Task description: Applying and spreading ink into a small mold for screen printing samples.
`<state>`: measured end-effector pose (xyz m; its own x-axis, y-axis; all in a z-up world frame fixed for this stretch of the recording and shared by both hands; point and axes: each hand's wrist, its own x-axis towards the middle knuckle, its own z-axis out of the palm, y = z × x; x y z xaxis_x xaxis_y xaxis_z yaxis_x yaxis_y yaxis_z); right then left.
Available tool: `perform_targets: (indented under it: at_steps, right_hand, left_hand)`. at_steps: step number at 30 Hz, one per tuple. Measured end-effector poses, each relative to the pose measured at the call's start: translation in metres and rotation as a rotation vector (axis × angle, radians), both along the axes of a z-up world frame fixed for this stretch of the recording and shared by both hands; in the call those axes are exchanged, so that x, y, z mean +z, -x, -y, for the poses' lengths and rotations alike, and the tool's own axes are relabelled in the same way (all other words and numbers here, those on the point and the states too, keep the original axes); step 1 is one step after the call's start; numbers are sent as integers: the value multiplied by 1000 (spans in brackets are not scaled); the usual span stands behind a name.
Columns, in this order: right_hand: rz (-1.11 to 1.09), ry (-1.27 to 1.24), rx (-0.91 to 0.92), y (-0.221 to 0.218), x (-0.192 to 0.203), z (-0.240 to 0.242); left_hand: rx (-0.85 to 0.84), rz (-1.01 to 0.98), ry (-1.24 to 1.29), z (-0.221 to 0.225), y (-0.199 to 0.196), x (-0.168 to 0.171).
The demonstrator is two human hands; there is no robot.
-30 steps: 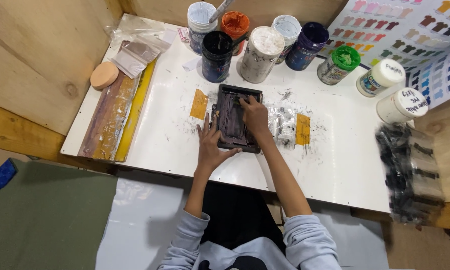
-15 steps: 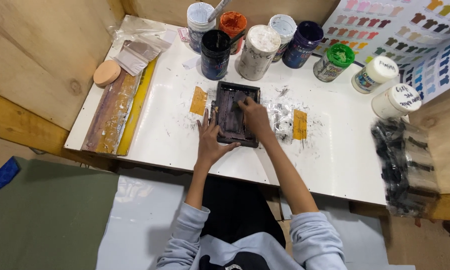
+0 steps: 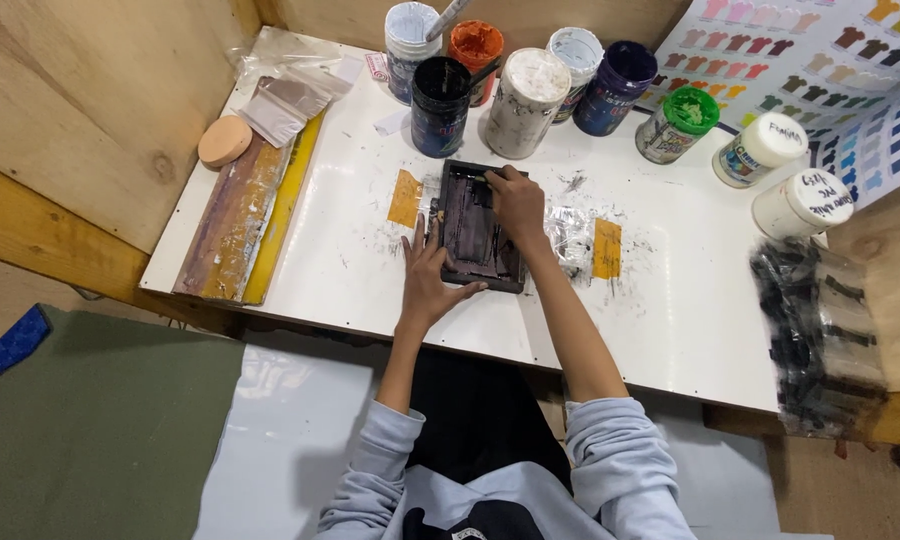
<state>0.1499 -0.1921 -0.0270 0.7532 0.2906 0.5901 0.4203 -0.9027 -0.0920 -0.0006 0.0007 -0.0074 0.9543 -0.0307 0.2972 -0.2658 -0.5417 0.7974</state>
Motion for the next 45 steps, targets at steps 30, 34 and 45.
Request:
perform_targets:
  at_steps: [30,34,45]
  right_hand:
    - [-110,153,-6,36,-35,-14]
    - [-118,161,6,43,-38,-14]
    - [-127,179,37,80,0,-20]
  left_hand:
    - [11,15,-44,3,1,4]
    - [10,9,-54,3,1,7]
    - [18,60,-45,2,-1,0]
